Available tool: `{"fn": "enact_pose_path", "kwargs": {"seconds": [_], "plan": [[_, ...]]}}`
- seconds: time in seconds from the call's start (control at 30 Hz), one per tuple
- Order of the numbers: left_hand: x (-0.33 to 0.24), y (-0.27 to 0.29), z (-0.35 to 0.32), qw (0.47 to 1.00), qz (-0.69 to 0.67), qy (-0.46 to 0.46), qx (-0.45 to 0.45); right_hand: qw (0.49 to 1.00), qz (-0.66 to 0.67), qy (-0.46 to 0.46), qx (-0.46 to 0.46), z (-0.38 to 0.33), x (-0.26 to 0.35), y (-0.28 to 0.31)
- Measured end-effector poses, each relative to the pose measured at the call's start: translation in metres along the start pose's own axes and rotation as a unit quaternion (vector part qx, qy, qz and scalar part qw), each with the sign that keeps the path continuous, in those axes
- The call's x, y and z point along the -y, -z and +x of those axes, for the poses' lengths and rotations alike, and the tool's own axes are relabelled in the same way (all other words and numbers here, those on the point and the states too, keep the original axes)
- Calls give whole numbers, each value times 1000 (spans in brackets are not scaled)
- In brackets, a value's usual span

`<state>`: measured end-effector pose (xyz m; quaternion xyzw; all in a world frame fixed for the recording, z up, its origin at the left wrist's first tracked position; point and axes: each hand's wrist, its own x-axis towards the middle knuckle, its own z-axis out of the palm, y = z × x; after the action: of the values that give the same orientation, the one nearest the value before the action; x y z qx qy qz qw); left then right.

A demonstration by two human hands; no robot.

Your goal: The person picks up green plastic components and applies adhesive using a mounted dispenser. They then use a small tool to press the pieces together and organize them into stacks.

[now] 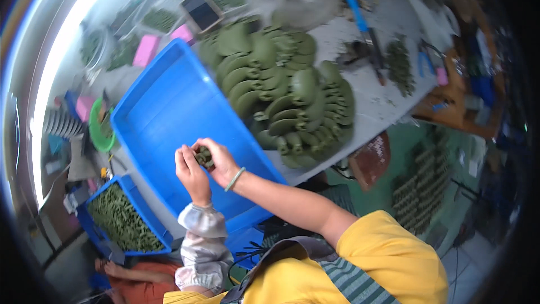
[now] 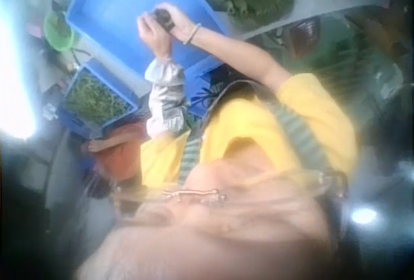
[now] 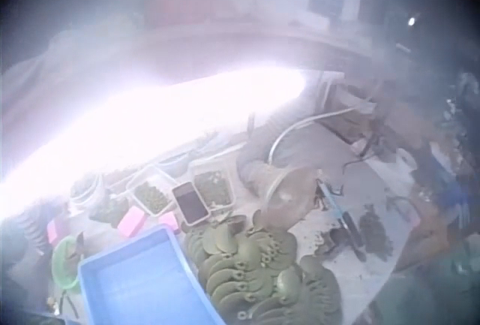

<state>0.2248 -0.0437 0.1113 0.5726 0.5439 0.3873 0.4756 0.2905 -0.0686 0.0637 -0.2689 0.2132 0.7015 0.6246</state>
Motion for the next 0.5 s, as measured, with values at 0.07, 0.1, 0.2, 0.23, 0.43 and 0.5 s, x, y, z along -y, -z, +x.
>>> {"fn": "enact_pose_path", "kwargs": {"seconds": [0.07,0.1,0.2,0.23,0.43,0.5], "plan": [[-3,-13,-18,965,183,-187,-1,998,-46,43,5,-27,6,-5],[-13,-20,-27,963,201,-180,0,995,-73,68,24,-48,21,-13],[-44,-62,-51,968,187,-161,36,984,-131,109,-47,-108,75,-34],[-55,-81,-59,968,146,-202,32,992,-83,91,31,-118,89,-19],[-98,-151,-97,905,217,-328,164,984,53,88,144,-173,148,50],[-111,-169,-109,877,225,-377,195,971,-54,189,140,-194,159,81]]}}
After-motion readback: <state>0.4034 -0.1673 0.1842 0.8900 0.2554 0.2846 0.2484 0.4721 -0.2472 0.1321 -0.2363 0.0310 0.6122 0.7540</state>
